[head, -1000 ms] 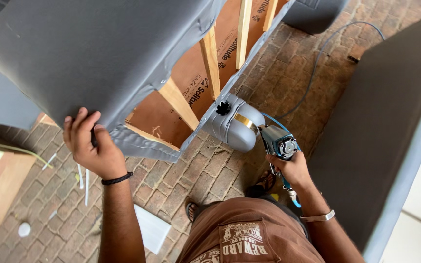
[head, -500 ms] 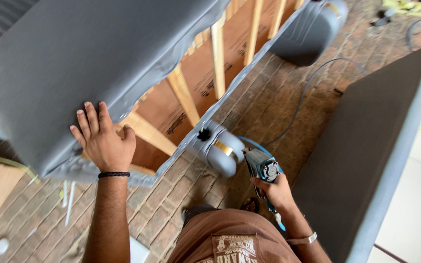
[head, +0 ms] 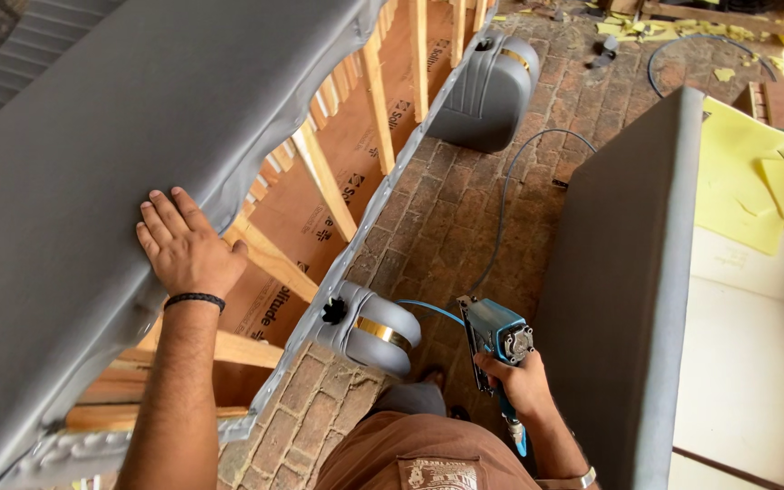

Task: The person staples gray fabric onto a wooden chair frame using a pneumatic staple gun. They pull and smooth the fabric, then fire staples along the edges to secure it. The person reloads the staple gun mid-task and continues stapling around the frame. At the end, they flip the chair and wipe the underside with a cloth.

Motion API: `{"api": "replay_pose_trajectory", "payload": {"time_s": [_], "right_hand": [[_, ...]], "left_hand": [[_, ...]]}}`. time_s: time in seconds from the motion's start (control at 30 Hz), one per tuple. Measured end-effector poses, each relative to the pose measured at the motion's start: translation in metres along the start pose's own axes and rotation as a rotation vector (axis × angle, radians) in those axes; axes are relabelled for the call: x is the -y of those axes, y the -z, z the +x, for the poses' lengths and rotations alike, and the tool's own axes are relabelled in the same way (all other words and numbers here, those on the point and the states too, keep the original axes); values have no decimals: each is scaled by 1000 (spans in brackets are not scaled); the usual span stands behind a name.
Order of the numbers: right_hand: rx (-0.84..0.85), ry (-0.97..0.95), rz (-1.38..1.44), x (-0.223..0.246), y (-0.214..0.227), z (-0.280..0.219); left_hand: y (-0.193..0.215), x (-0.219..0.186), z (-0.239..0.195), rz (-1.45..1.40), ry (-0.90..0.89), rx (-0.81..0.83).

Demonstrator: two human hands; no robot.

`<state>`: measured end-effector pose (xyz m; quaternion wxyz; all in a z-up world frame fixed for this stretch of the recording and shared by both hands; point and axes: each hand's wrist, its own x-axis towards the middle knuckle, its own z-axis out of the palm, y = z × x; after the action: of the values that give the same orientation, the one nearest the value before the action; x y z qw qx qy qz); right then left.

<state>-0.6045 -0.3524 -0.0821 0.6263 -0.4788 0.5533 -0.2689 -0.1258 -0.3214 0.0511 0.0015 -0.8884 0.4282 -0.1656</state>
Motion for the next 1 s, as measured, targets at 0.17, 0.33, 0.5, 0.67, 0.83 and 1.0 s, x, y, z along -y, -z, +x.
{"api": "replay_pose_trajectory", "payload": {"time_s": [0.17,0.33,0.5,0.67,0.83,1.0], "right_hand": [[-39,-56,-28,2,21,23],[-102,-119,-30,16,51,72],[-133,-97,-39,50,72,149],[-117,-56,-51,100,69,227],[-97,-134,-153,133,64,275],[-62,-76,-133,157,71,322]], "left_hand": [[-10,-57,63,-61,-35,-97],[-29,-145,149,-18,-88,-132],[-41,-239,228,-30,-152,-121],[-50,-302,286,86,-262,-153],[-59,-342,324,69,-342,-230],[-60,-371,348,46,-361,-265]]}}
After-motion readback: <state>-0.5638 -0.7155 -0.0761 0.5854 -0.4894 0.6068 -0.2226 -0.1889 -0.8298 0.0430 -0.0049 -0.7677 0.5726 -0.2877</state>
